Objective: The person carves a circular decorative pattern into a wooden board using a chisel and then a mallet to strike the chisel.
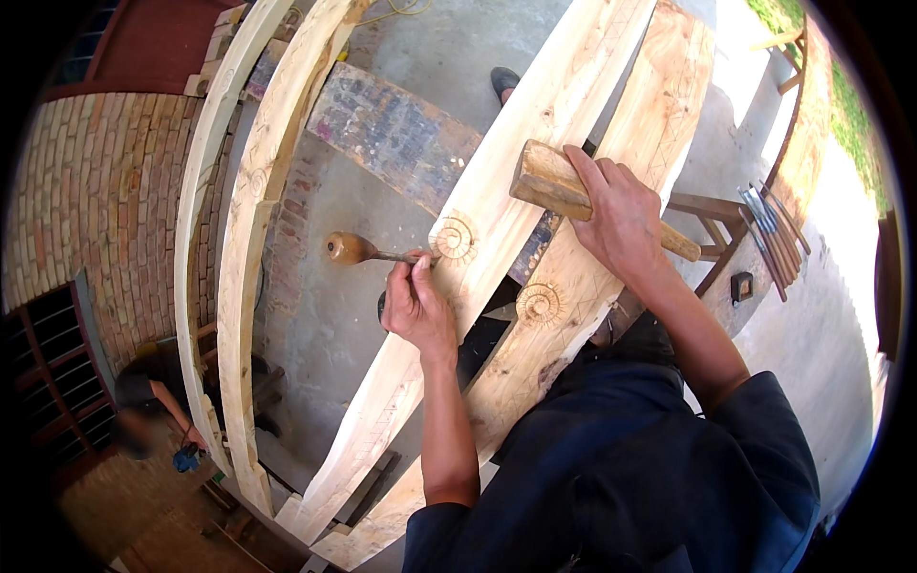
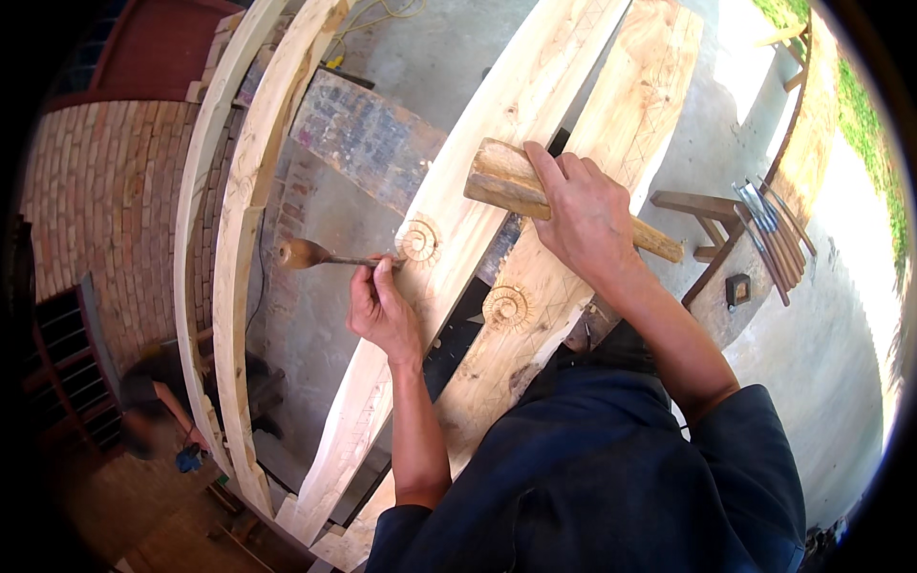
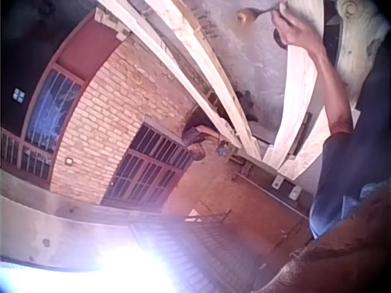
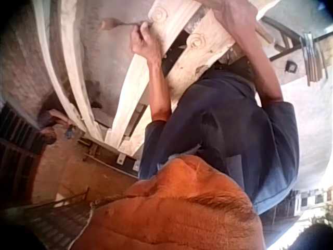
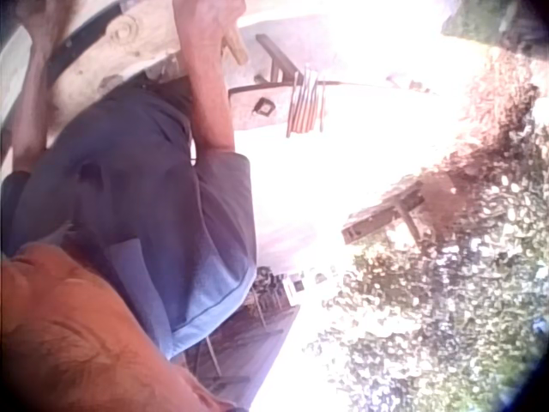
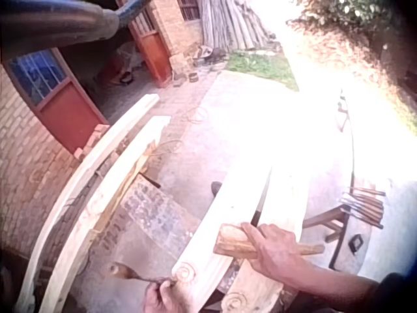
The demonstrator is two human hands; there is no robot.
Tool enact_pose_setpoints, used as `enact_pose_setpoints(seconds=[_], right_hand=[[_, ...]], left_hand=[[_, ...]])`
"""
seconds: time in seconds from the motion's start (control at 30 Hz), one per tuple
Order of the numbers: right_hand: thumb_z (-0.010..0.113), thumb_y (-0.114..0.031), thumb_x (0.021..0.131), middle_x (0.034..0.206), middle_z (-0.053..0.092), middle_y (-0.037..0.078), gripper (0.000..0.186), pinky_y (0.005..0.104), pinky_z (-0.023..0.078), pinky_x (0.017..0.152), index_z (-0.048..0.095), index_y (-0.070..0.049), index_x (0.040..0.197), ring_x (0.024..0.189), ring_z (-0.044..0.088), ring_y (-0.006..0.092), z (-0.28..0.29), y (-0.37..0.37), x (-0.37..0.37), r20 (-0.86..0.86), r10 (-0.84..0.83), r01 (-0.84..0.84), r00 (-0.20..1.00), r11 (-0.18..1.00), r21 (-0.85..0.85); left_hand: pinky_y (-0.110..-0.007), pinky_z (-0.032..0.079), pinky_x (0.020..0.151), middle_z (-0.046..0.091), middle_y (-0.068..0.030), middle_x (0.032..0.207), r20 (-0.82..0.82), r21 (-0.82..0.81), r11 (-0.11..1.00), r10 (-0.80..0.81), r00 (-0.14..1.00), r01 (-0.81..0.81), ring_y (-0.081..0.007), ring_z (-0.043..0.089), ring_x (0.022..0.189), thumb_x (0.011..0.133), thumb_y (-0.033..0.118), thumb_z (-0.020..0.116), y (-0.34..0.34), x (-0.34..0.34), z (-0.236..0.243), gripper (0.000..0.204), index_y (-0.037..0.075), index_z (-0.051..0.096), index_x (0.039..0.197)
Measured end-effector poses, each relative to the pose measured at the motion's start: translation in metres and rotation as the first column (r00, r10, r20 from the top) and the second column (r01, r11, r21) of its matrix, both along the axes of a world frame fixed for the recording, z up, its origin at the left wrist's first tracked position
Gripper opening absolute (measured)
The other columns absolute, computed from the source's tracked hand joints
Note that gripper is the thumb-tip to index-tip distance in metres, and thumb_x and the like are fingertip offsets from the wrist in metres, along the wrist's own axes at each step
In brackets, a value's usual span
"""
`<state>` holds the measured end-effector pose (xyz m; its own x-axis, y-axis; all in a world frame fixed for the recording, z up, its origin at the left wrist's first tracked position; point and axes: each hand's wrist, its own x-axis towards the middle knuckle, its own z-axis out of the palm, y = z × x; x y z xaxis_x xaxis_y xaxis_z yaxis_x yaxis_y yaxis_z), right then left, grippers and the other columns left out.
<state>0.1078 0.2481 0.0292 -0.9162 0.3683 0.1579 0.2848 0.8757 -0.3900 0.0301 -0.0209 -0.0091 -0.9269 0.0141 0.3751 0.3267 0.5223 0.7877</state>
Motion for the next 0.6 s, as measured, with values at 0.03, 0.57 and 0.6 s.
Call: enact_pose_setpoints(seconds=[0.03, 0.57, 0.6], right_hand=[[0.088, -0.008, 0.071, 0.104, 0.069, 0.009, 0.083, 0.042, 0.062, 0.081, 0.061, -0.012, 0.15, 0.098, 0.071, 0.0293, -0.0001, 0.0002, 0.0005, 0.001, -0.002, 0.002, 1.0, 1.0, -0.001], [0.088, -0.007, 0.074, 0.107, 0.074, 0.011, 0.08, 0.0407, 0.061, 0.084, 0.062, -0.013, 0.149, 0.1, 0.074, 0.0309, 0.0043, 0.0009, -0.0007, 0.045, -0.013, 0.015, 0.999, 0.999, -0.043], [0.088, -0.007, 0.074, 0.109, 0.075, 0.012, 0.078, 0.0396, 0.061, 0.085, 0.063, -0.013, 0.148, 0.1, 0.075, 0.0309, 0.0081, 0.0006, 0.0, -0.027, -0.031, 0.029, 0.999, 0.994, -0.104]], left_hand=[[-0.03, 0.061, 0.074, 0.081, -0.0106, 0.096, -0.006, -0.012, 1.0, -0.004, 1.0, 0.004, -0.0156, 0.076, 0.08, 0.103, -0.001, 0.074, 0.0003, -0.0002, -0.0004, 0.007, -0.005, 0.077, 0.107], [-0.035, 0.06, 0.069, 0.081, -0.0138, 0.097, -0.162, -0.32, 0.944, -0.138, 0.977, 0.08, -0.0263, 0.077, 0.078, 0.096, 0.001, 0.081, 0.0003, -0.0065, 0.0039, 0.013, -0.002, 0.078, 0.108], [-0.037, 0.06, 0.069, 0.081, -0.0142, 0.098, -0.195, -0.375, 0.923, -0.172, 0.966, 0.089, -0.0282, 0.077, 0.079, 0.095, 0.001, 0.081, 0.0001, -0.008, 0.0037, 0.014, -0.002, 0.078, 0.108]])
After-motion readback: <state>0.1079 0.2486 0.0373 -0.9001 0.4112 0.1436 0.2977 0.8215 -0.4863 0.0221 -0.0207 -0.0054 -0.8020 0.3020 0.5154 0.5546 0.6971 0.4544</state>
